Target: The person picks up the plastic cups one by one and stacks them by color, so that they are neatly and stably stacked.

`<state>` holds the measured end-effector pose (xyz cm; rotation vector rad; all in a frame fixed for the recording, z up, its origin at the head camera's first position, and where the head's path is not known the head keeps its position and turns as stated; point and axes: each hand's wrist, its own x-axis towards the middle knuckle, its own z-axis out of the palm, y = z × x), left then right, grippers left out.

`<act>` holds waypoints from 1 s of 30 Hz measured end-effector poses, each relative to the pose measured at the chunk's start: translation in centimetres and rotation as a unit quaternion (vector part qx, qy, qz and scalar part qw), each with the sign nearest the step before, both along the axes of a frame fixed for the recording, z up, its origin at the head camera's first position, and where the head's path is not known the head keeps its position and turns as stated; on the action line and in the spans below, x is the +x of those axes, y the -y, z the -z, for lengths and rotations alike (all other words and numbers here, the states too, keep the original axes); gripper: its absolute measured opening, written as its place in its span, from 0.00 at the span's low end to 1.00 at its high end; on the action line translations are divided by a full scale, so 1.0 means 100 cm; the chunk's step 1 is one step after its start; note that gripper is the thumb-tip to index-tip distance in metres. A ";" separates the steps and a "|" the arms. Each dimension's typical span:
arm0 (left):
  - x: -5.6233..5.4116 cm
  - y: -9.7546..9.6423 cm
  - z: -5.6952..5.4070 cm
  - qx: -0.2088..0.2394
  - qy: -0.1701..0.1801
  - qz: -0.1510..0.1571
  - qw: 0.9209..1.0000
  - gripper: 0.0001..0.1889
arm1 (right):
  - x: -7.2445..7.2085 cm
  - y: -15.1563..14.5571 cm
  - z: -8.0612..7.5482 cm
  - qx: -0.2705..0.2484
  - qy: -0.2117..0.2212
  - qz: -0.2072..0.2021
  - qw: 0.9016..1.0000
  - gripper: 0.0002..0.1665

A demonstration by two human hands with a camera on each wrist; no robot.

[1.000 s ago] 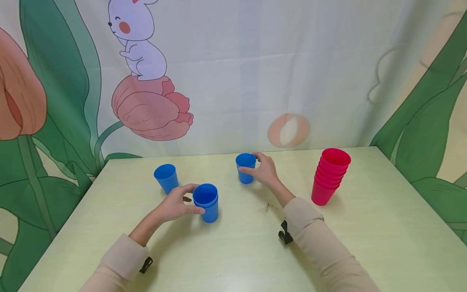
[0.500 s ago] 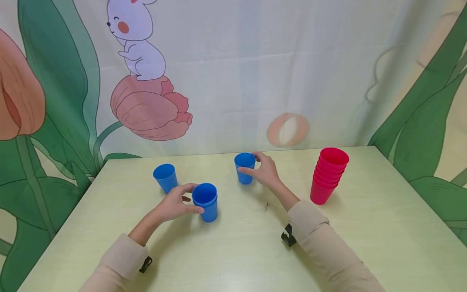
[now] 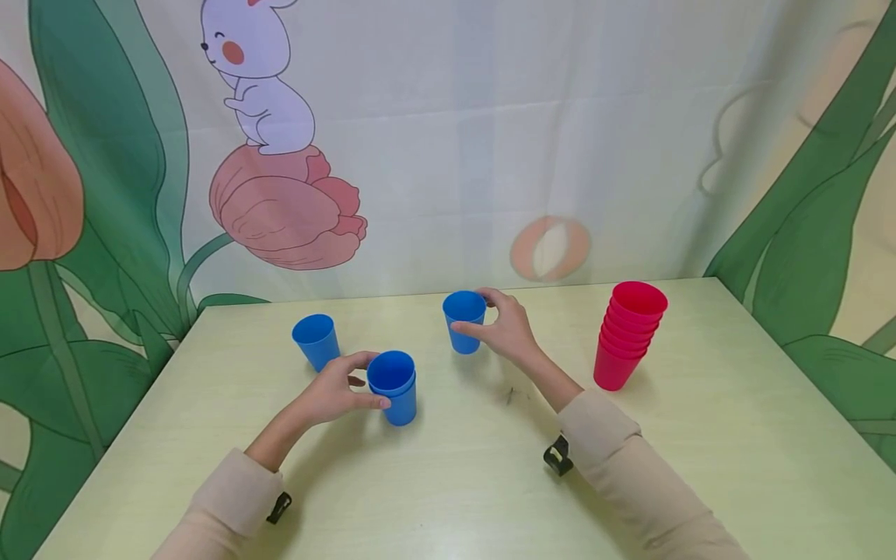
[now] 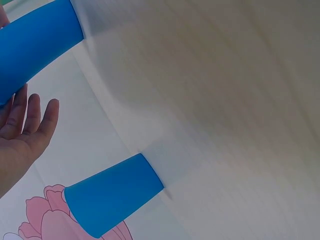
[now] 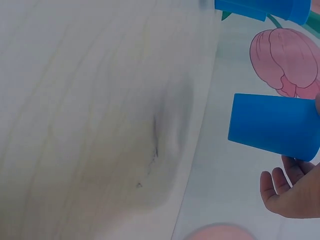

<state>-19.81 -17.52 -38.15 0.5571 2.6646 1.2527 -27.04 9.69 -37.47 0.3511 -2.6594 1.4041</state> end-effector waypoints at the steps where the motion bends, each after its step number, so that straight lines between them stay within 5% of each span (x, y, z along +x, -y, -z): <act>1: 0.000 0.000 0.000 0.001 0.001 -0.001 1.000 0.36 | 0.001 0.000 -0.001 -0.001 0.000 0.000 1.000 0.40; 30: 0.000 0.000 0.000 0.006 0.006 -0.001 1.000 0.36 | 0.031 0.006 -0.037 -0.047 -0.040 -0.054 0.997 0.37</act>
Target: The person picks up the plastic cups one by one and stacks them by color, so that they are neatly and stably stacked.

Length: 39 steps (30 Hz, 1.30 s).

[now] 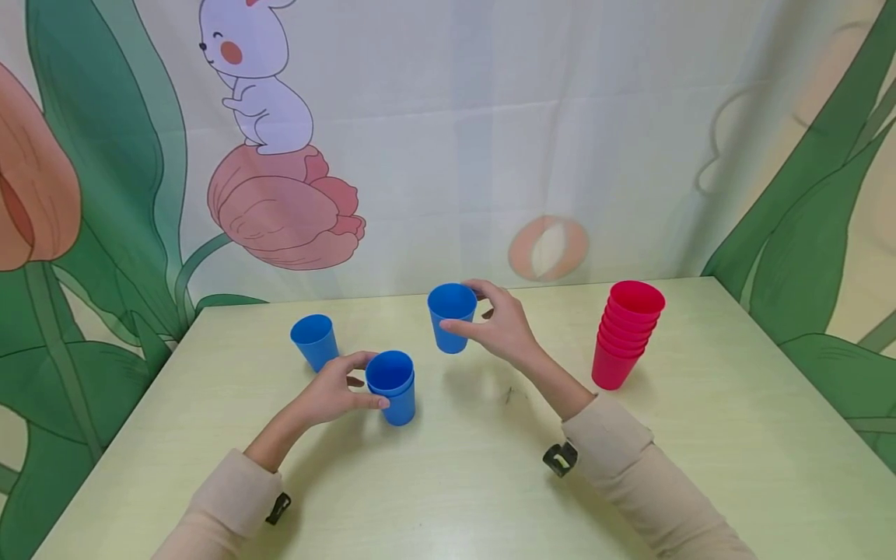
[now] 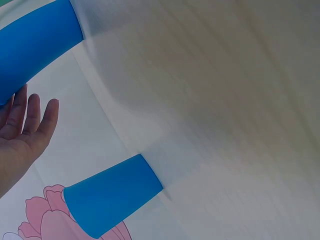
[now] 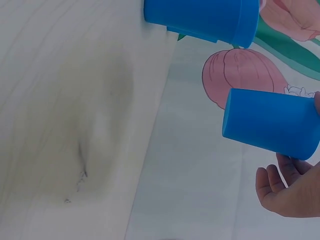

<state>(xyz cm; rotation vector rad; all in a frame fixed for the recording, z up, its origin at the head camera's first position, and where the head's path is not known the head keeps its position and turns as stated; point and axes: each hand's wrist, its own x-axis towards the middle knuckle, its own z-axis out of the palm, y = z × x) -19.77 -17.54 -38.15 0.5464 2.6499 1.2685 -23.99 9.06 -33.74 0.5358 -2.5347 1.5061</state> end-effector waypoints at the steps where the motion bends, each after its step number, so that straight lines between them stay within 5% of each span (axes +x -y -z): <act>1: 0.000 0.000 0.000 0.000 0.000 -0.001 1.000 0.36 | 0.001 0.001 -0.001 -0.001 -0.001 -0.001 1.000 0.37; 39: -0.001 0.001 0.003 -0.002 -0.002 0.001 1.000 0.37 | 0.027 0.036 -0.023 -0.025 -0.003 -0.091 0.996 0.38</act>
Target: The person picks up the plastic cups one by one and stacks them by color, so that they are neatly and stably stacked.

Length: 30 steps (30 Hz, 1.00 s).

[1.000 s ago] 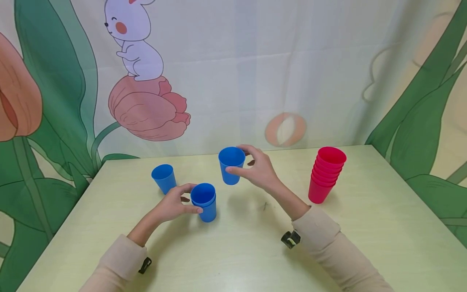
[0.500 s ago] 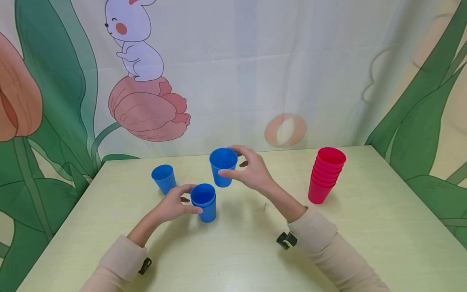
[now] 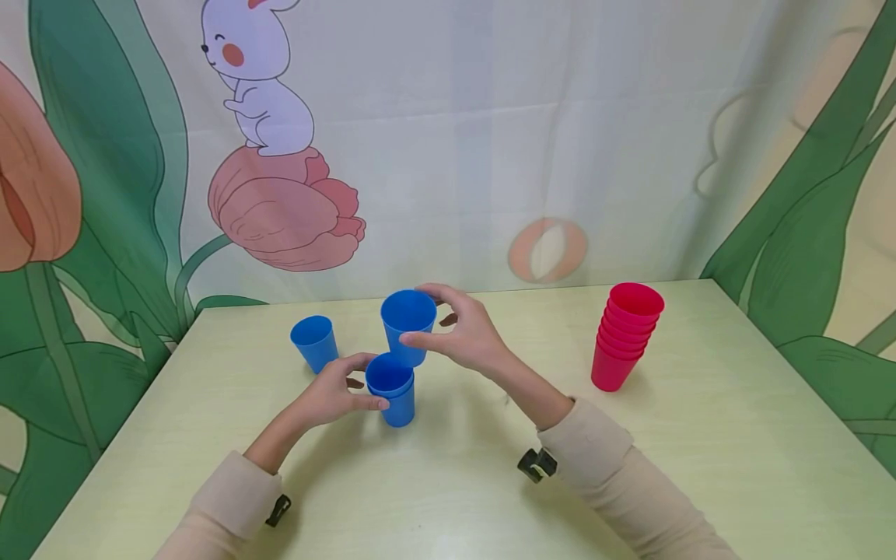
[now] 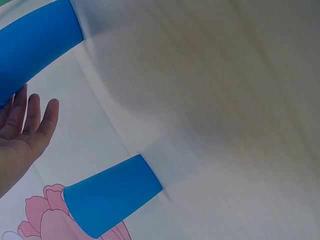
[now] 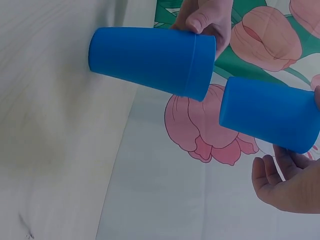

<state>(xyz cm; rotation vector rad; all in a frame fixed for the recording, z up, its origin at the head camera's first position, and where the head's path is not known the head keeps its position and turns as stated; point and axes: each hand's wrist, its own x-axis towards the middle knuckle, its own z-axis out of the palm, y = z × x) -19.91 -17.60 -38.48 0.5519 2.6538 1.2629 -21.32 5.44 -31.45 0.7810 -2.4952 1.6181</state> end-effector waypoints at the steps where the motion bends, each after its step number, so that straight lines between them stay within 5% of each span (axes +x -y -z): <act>1: 0.000 0.000 0.000 -0.001 0.001 -0.001 1.000 0.38 | 0.000 0.001 0.000 0.000 0.000 -0.004 1.000 0.38; 30: 0.000 0.000 0.001 0.004 0.006 -0.003 1.000 0.38 | 0.001 0.020 0.016 0.023 0.039 -0.046 0.998 0.39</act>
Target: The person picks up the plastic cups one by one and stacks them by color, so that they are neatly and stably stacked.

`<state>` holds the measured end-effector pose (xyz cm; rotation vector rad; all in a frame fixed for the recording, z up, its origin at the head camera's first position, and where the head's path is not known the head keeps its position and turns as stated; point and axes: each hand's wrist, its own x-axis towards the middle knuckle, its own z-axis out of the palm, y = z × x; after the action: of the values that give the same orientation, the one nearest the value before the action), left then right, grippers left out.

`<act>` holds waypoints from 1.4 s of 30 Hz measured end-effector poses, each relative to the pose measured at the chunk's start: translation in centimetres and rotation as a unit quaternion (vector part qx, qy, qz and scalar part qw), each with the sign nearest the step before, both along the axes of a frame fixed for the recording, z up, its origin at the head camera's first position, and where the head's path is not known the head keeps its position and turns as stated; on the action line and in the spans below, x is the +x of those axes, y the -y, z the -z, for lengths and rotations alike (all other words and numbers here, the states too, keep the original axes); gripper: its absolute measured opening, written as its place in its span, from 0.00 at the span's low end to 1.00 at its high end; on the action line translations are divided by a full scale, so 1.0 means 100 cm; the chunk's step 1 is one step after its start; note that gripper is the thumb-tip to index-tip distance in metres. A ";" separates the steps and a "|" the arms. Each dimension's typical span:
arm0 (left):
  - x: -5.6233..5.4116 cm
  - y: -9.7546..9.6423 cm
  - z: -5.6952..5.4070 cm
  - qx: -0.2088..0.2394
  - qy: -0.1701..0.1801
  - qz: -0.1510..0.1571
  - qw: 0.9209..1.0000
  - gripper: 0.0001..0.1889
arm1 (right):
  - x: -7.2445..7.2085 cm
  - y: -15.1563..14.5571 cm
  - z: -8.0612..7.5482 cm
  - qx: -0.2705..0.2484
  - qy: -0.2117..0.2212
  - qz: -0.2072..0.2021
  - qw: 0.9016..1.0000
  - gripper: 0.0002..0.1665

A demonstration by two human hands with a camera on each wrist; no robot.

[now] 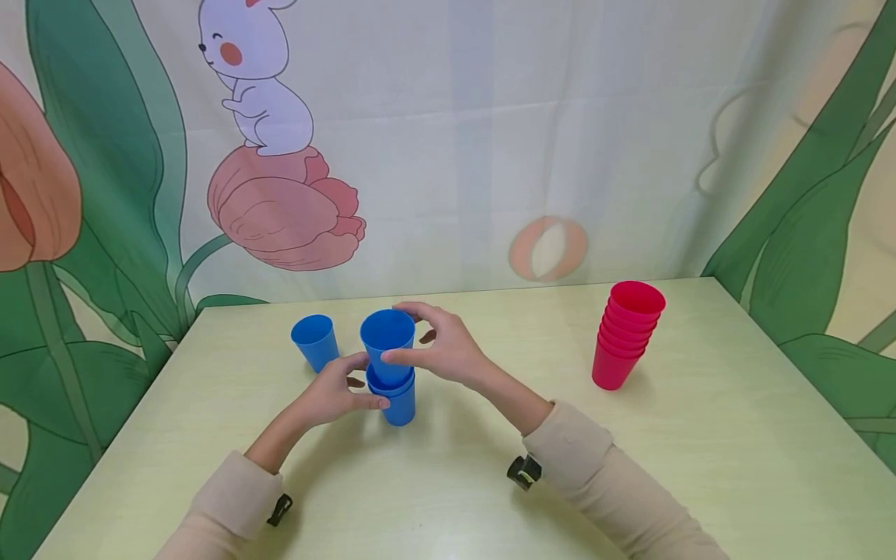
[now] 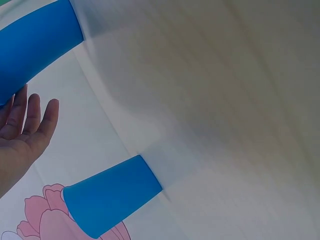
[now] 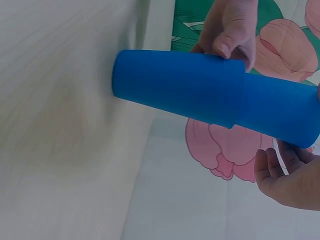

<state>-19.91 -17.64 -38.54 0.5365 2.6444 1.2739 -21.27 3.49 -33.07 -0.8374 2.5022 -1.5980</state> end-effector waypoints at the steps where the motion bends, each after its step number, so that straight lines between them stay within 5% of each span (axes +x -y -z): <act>1: 0.000 0.000 0.000 0.001 -0.001 0.002 1.000 0.38 | 0.000 0.000 0.002 0.002 0.004 -0.002 1.000 0.39; 29: 0.001 0.000 -0.002 0.007 -0.021 0.025 0.999 0.33 | -0.004 0.004 0.040 0.064 0.015 -0.038 0.997 0.39; 42: 0.005 0.011 0.003 -0.001 -0.047 0.000 0.999 0.31 | -0.010 0.000 0.044 0.007 0.008 -0.010 1.000 0.31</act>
<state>-19.43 -18.75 -38.83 0.6102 2.7210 1.2763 -22.26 3.49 -37.50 -0.8417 2.4826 -1.5729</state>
